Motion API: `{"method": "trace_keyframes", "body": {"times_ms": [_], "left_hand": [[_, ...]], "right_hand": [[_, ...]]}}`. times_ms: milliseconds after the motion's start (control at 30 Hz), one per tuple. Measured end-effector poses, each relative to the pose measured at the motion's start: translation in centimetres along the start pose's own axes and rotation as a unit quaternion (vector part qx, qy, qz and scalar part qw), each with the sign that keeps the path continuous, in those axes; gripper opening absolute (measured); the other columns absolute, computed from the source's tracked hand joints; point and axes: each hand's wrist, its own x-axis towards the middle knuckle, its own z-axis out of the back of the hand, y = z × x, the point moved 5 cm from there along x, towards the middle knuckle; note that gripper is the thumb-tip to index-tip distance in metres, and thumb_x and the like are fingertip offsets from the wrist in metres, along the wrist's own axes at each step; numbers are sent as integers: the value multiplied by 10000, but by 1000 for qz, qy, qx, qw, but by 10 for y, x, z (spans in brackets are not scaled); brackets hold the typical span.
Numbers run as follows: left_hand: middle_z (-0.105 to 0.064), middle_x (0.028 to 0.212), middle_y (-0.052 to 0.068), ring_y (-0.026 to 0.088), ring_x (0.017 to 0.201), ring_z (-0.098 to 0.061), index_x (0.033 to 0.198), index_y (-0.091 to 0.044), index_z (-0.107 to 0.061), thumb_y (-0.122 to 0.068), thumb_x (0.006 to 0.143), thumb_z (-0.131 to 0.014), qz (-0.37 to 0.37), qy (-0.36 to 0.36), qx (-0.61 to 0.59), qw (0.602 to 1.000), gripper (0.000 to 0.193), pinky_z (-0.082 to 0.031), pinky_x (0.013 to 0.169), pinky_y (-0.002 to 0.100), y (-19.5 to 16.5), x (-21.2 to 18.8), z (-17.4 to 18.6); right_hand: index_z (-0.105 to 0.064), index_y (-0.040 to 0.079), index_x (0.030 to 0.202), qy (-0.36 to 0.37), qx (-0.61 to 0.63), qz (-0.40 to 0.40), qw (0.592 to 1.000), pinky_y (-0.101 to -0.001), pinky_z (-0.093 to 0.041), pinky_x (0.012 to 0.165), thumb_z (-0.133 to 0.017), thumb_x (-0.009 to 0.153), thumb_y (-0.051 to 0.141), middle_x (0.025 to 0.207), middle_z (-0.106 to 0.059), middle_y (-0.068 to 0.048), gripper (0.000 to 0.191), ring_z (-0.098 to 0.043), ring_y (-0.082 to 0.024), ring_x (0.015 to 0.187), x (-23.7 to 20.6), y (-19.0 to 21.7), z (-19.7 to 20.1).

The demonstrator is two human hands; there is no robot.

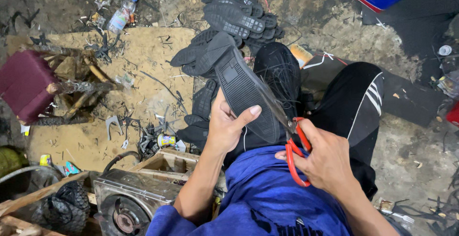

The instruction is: The person sits on the floor and uses red-handled scissors to trim the edges of black rubber shoe soles. They pick up each sole, cut along the perimeter, and place the trimmed sole on a growing pile on the floor.

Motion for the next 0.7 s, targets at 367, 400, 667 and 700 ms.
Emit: {"method": "trace_keyframes", "body": {"times_ms": [367, 400, 667, 700], "left_hand": [[-651, 1300, 52, 122, 1171, -622, 1497, 11, -493, 19, 939, -747, 2, -3, -20, 1000, 613, -496, 1053, 282, 9, 1, 7], [-650, 1308, 45, 120, 1183, -620, 1493, 3, -492, 18, 923, -752, -1, 8, -5, 1000, 626, -491, 1069, 281, 8, 1, 6], [-624, 1321, 32, 117, 1217, -605, 1536, -24, -406, 33, 913, -730, -20, 41, 76, 996, 705, -473, 1103, 290, -13, 7, 9], [-615, 1327, 27, 112, 1222, -597, 1549, -31, -393, 32, 920, -719, -27, 38, 74, 996, 712, -466, 1106, 286, -13, 7, 10]], "right_hand": [[-626, 90, 951, 6, -11, 10, 1000, -439, -459, 500, -833, 613, 593, 572, -604, -77, 640, -625, -329, 528, -2, -5, 1], [-622, 85, 942, 6, -12, 6, 1000, -440, -458, 496, -837, 610, 592, 563, -595, -84, 643, -619, -334, 521, -2, -6, 0], [-618, 82, 846, 66, 102, -72, 990, -399, -476, 491, -845, 633, 535, 534, -599, -81, 550, -599, -306, 464, -9, -18, -1], [-621, 77, 855, 70, 90, -76, 991, -407, -471, 504, -865, 628, 546, 532, -576, -103, 575, -582, -324, 472, -10, -20, -1]]}}
